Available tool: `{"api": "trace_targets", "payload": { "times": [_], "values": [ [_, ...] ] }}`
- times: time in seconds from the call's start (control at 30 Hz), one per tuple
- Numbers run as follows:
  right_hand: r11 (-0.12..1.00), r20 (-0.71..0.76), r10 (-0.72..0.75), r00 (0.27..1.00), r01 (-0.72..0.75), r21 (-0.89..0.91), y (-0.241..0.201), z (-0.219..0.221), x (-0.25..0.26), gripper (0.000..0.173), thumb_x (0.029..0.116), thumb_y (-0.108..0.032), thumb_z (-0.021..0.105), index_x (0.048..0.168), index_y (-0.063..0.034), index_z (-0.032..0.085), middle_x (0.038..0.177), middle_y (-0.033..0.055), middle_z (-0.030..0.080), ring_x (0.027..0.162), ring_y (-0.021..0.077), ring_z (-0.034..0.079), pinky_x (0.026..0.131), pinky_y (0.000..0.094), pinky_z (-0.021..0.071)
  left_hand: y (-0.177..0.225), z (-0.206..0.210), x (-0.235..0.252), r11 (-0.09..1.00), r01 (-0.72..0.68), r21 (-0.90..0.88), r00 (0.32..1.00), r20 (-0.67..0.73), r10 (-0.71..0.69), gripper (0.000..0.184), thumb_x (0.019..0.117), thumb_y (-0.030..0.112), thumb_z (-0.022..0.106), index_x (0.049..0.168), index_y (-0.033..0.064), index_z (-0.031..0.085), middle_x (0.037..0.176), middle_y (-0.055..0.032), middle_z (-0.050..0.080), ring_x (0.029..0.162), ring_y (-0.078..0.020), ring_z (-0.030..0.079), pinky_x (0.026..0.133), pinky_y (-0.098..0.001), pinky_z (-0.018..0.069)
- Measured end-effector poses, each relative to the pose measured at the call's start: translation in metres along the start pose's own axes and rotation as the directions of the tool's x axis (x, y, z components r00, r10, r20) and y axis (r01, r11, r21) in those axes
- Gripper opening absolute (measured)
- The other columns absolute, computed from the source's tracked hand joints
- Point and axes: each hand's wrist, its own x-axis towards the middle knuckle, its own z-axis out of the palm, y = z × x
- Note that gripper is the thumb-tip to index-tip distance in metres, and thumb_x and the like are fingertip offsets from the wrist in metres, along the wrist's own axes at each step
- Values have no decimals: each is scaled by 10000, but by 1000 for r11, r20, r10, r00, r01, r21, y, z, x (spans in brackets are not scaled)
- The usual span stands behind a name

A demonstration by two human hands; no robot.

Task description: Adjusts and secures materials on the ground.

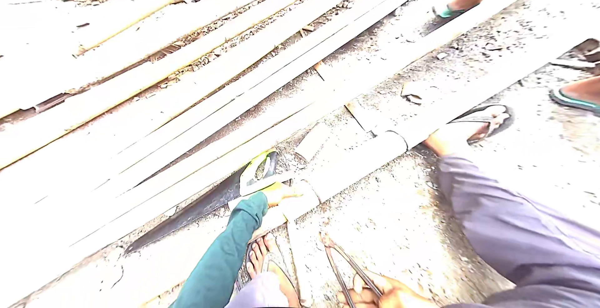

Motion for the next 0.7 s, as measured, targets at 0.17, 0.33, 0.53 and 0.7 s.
{"api": "trace_targets", "payload": {
  "times": [0.17,0.33,0.53,0.7],
  "values": [
    [998,-43,27,999,-29,-55,0,-13,-5,350,828,98,380,1109,-83,485,1152,160,722,1087,307,708,939,455,578,1,2,-2,996,20,-88,1000,21,-18,513,1037,506,543,1166,34,696,1081,-113,717,984,-162,684,947,-396,541],
    [872,-265,-86,960,-56,-487,-11,-34,-25,354,809,71,503,1146,-34,486,1080,92,689,898,165,693,762,361,568,4,0,-4,1000,9,-6,999,39,-9,502,1058,477,517,1165,18,691,1089,-139,705,1005,-198,667,969,-429,514],
    [653,-237,-114,965,-107,-750,-33,-29,-1,450,787,48,573,1213,-71,649,986,86,681,790,185,631,678,417,514,4,2,-4,999,30,-40,1000,9,-30,467,1061,435,537,1139,1,690,1038,-143,705,943,-205,668,919,-423,531],
    [999,100,18,995,-14,-32,-6,-49,1,348,784,5,549,1105,-104,625,1155,142,729,1052,289,721,929,462,586,6,4,-7,998,37,-41,999,-3,-37,459,1046,457,559,1119,25,696,991,-111,703,883,-168,659,855,-382,540]
  ]
}}
